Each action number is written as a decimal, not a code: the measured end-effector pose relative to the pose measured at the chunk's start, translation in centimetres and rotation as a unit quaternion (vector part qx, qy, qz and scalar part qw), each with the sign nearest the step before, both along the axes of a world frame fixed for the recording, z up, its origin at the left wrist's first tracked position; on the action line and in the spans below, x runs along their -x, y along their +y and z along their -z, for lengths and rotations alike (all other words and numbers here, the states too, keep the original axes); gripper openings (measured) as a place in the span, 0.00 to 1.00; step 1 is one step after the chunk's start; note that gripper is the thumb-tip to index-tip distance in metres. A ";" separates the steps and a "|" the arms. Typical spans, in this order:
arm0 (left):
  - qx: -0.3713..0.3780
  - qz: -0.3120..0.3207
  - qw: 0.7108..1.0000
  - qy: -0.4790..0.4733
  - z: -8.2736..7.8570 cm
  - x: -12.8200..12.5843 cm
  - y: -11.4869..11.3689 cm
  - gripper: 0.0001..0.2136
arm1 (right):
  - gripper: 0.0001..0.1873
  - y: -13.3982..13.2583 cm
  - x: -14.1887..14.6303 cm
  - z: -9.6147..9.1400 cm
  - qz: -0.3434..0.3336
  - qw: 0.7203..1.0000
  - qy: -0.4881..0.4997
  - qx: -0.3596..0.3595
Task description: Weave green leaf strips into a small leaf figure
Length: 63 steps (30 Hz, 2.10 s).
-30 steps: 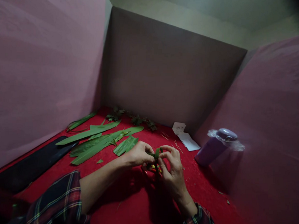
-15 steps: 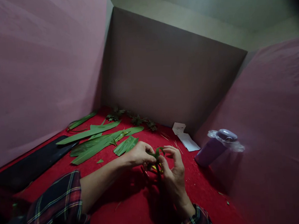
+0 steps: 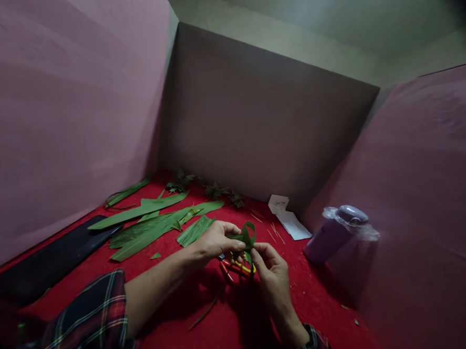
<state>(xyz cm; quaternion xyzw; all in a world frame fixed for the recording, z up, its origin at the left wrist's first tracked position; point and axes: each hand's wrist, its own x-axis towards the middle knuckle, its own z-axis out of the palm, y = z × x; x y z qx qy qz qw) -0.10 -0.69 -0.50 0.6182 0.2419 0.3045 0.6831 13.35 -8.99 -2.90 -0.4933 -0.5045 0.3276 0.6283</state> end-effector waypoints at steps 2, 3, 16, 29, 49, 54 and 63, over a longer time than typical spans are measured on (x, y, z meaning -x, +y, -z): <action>-0.008 0.002 1.000 0.001 0.0 0.0 0.0 0.11 | 0.09 0.0 -0.1 -0.1 0.000 1.000 0.000 0.005; -0.010 0.002 1.000 0.001 0.1 0.0 0.1 0.12 | 0.09 0.0 -0.2 -0.1 -0.002 1.000 -0.003 0.007; 0.026 -0.040 0.999 0.005 -0.1 0.0 0.0 0.16 | 0.11 0.4 -1.2 0.4 0.001 0.992 -0.129 0.017; 0.043 -0.096 0.994 0.022 -0.5 0.0 0.2 0.13 | 0.11 0.2 -4.5 0.2 -0.059 0.970 -0.225 0.076; 0.064 -0.050 0.996 0.023 -0.5 -0.2 -0.5 0.14 | 0.18 0.5 -3.4 -1.0 -0.074 0.992 -0.066 0.074; 0.064 -0.035 0.997 0.007 -0.2 -0.4 -0.6 0.14 | 0.17 0.7 -1.9 -0.4 -0.061 0.995 -0.029 0.074; 0.049 -0.004 0.999 0.003 0.2 -0.6 -0.6 0.17 | 0.17 0.6 -2.5 -0.1 -0.060 0.993 -0.053 0.089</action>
